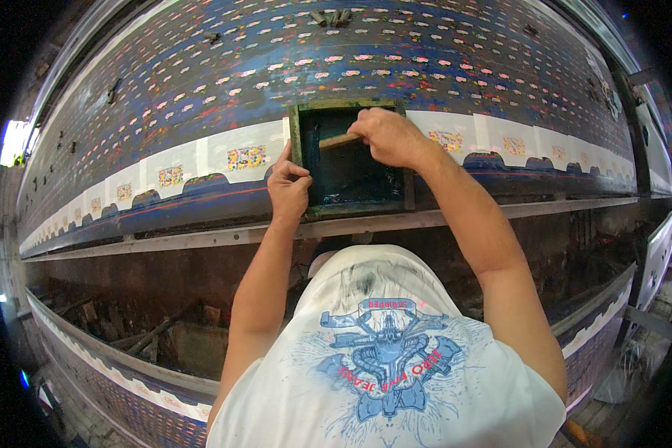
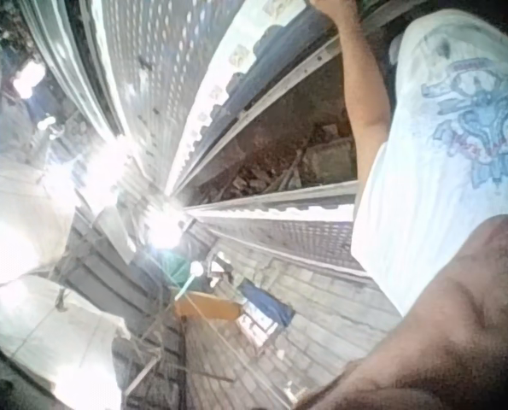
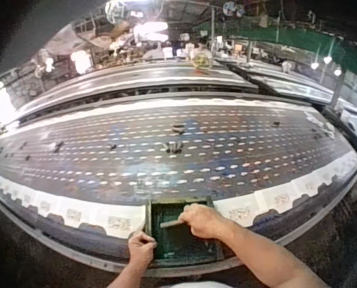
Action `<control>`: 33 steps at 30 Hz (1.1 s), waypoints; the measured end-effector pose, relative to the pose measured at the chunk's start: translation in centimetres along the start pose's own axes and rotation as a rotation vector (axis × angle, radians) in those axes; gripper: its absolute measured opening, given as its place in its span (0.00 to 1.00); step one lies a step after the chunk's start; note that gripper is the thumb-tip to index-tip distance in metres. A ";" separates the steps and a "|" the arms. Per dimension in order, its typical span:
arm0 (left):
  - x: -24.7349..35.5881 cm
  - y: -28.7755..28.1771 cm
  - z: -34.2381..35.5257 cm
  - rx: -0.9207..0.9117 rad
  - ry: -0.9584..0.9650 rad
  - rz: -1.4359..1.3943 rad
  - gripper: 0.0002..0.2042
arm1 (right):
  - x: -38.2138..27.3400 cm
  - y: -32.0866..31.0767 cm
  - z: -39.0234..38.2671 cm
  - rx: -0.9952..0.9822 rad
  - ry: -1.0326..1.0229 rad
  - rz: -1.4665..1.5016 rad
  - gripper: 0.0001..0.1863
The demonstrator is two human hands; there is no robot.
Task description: The person holds a screen printing frame and repeatedly rubs a squeegee across a green ink bed to spread and smooth the ink. The person occasionally lifts and repositions the frame while continuing to work the ink with the squeegee.
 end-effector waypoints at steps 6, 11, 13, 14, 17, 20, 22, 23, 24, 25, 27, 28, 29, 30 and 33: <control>0.1 0.0 -0.2 -0.015 0.033 0.103 0.09 | 1.8 0.4 2.4 0.141 0.072 -0.056 0.20; -0.1 0.1 -0.3 -0.017 0.077 0.137 0.08 | 0.3 1.7 0.7 0.181 0.046 -0.154 0.19; -0.1 0.1 -0.3 -0.007 0.087 0.139 0.08 | -0.6 2.3 -0.3 0.202 0.024 -0.174 0.18; -0.1 0.2 -0.5 -0.005 0.088 0.135 0.08 | -1.6 2.2 -0.9 0.218 -0.017 -0.206 0.16; 0.2 -0.1 -0.2 -0.025 0.125 0.154 0.08 | -3.8 2.9 -2.6 0.112 0.024 -0.196 0.23; 0.3 0.1 -0.2 -0.037 0.138 0.152 0.08 | -5.5 3.3 -5.0 0.195 -0.007 -0.190 0.15; 0.3 0.1 -0.2 -0.029 0.118 0.105 0.07 | -6.8 3.5 -6.2 0.184 0.014 -0.175 0.16; 0.2 0.2 -0.2 -0.030 0.106 0.079 0.06 | -7.4 3.6 -6.9 0.188 0.016 -0.172 0.16; 0.1 0.2 -0.2 -0.030 0.108 0.084 0.06 | -7.9 3.8 -7.4 0.191 0.019 -0.168 0.17; 0.0 0.1 -0.1 -0.029 0.111 0.088 0.06 | -8.5 3.9 -8.0 0.194 0.021 -0.165 0.17; -0.1 0.1 -0.3 -0.028 0.108 0.069 0.06 | -9.4 3.9 -8.8 0.182 0.050 -0.153 0.19; -0.1 0.2 -0.2 -0.028 0.106 0.046 0.06 | -9.6 4.1 -9.2 0.176 0.065 -0.146 0.22; 0.2 0.1 0.0 -0.026 0.110 0.028 0.06 | -9.8 4.2 -9.5 0.175 0.079 -0.137 0.25; 0.7 0.2 0.0 -0.021 0.117 0.029 0.05 | -10.0 4.3 -9.9 0.163 0.090 -0.121 0.25; 0.6 0.2 -0.1 -0.041 0.168 0.097 0.04 | -10.4 4.3 -10.6 0.136 0.125 -0.078 0.24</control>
Point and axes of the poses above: each hand's wrist, its own z-axis towards the middle knuckle, its own y-axis out of the palm, x = y × z, the point moved 6 cm from there along z, towards the middle knuckle, and after that the axes turned 9 degrees about x, right-handed, at the moved point
